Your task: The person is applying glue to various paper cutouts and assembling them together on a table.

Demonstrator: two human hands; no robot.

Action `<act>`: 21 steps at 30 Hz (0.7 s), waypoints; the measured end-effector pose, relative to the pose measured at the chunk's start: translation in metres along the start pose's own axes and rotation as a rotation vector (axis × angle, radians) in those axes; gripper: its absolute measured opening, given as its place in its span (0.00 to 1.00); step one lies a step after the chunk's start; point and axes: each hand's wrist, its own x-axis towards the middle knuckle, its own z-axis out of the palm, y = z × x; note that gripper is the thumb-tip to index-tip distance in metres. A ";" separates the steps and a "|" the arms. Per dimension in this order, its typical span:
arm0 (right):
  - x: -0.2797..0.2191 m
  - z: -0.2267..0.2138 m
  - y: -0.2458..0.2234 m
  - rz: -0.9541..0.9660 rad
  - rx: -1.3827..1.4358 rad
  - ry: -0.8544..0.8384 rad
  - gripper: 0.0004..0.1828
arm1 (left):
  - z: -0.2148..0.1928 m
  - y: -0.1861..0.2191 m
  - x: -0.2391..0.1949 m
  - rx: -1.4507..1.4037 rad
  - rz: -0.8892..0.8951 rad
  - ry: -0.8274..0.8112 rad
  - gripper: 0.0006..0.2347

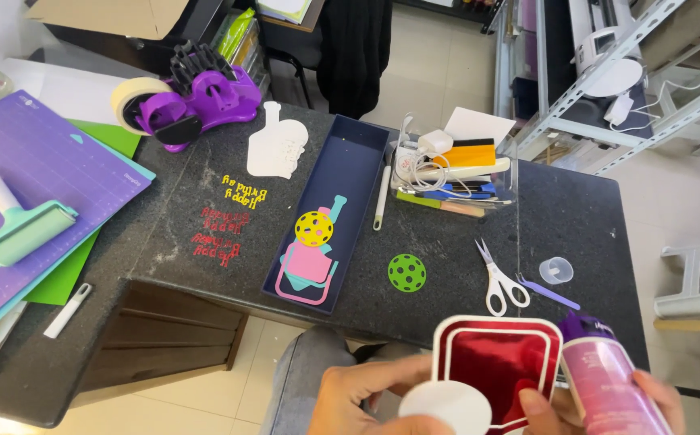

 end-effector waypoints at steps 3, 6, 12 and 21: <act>0.017 -0.005 -0.014 0.327 0.102 -0.082 0.50 | -0.016 0.015 0.004 0.111 0.107 -0.177 0.34; 0.023 -0.003 0.003 0.321 -0.047 -0.164 0.48 | -0.024 0.026 0.012 0.346 0.231 -0.222 0.26; 0.018 0.011 0.040 0.217 0.289 -0.216 0.47 | -0.017 0.018 0.027 0.287 0.094 -0.390 0.26; 0.022 0.004 0.018 0.131 0.565 -0.301 0.47 | -0.003 -0.003 0.017 0.366 0.204 -0.233 0.13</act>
